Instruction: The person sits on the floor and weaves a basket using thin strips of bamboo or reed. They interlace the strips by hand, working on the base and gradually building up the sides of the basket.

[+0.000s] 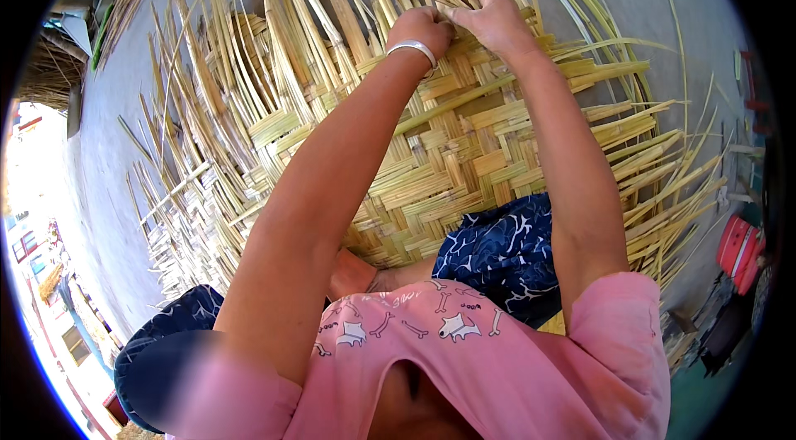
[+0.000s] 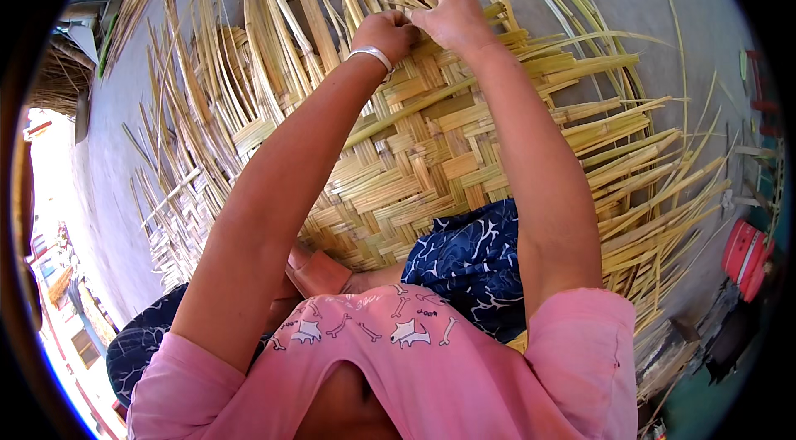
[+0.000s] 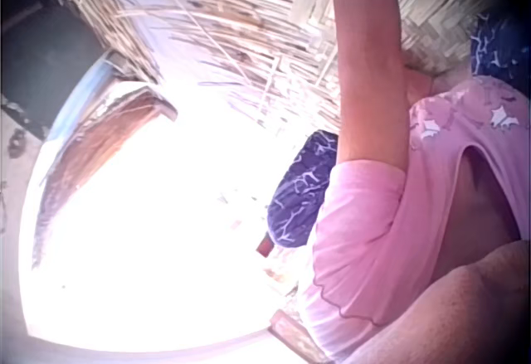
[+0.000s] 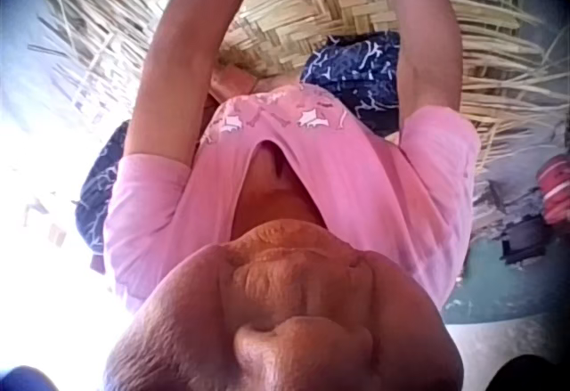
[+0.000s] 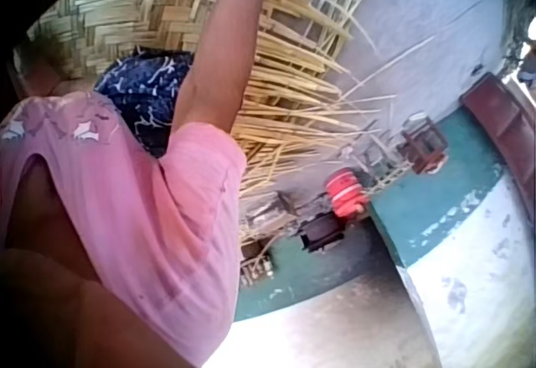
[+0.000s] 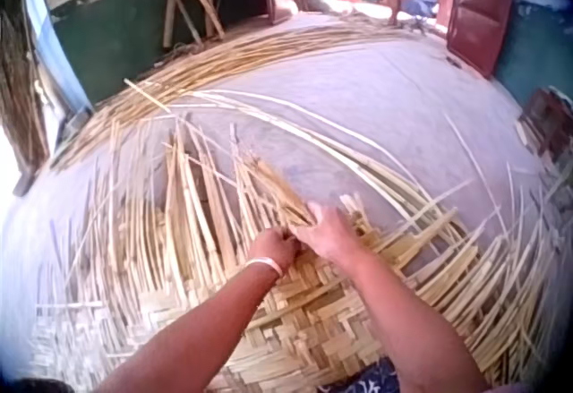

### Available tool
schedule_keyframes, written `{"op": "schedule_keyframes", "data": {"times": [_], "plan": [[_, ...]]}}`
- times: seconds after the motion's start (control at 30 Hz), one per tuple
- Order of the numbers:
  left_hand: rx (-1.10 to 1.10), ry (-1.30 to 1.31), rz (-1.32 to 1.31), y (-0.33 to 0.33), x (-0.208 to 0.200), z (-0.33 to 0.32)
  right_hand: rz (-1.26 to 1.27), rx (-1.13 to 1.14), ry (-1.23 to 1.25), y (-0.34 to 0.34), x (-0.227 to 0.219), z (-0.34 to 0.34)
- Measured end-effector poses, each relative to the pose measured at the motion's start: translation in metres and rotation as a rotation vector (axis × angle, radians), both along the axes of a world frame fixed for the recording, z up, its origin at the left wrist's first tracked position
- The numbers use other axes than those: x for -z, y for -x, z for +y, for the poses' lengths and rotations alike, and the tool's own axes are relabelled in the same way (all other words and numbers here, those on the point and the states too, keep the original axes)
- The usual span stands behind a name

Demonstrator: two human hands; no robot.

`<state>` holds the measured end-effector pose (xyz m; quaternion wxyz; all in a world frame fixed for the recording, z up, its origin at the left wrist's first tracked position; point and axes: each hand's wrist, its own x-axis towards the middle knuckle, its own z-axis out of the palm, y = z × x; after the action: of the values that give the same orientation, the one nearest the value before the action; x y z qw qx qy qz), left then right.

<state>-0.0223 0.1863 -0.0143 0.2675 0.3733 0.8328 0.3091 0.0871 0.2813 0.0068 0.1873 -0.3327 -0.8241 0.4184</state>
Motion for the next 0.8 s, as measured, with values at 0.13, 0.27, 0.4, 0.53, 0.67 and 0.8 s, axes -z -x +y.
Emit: {"op": "schedule_keyframes", "data": {"times": [0.13, 0.27, 0.4, 0.53, 0.67, 0.8], "plan": [[0.130, 0.097, -0.106, 0.011, -0.003, 0.005, -0.006, -0.035, -0.046, 0.000, -0.005, -0.005], [0.191, -0.084, -0.188, 0.014, 0.006, -0.004, 0.000, -0.014, -0.080, -0.001, 0.006, 0.005], [0.093, -0.311, 0.386, -0.017, 0.008, -0.035, -0.240, -0.002, -0.238, -0.008, 0.019, 0.013], [0.206, -0.142, 0.687, -0.045, 0.001, -0.055, -0.344, -0.022, -0.276, -0.008, 0.018, 0.011], [0.248, -0.090, 0.752, -0.052, -0.004, -0.057, -0.351, -0.021, -0.309, -0.009, 0.018, 0.006], [0.307, -0.069, 0.756, -0.051, -0.002, -0.056, -0.401, -0.028, -0.309, -0.007, 0.021, 0.011]]}}
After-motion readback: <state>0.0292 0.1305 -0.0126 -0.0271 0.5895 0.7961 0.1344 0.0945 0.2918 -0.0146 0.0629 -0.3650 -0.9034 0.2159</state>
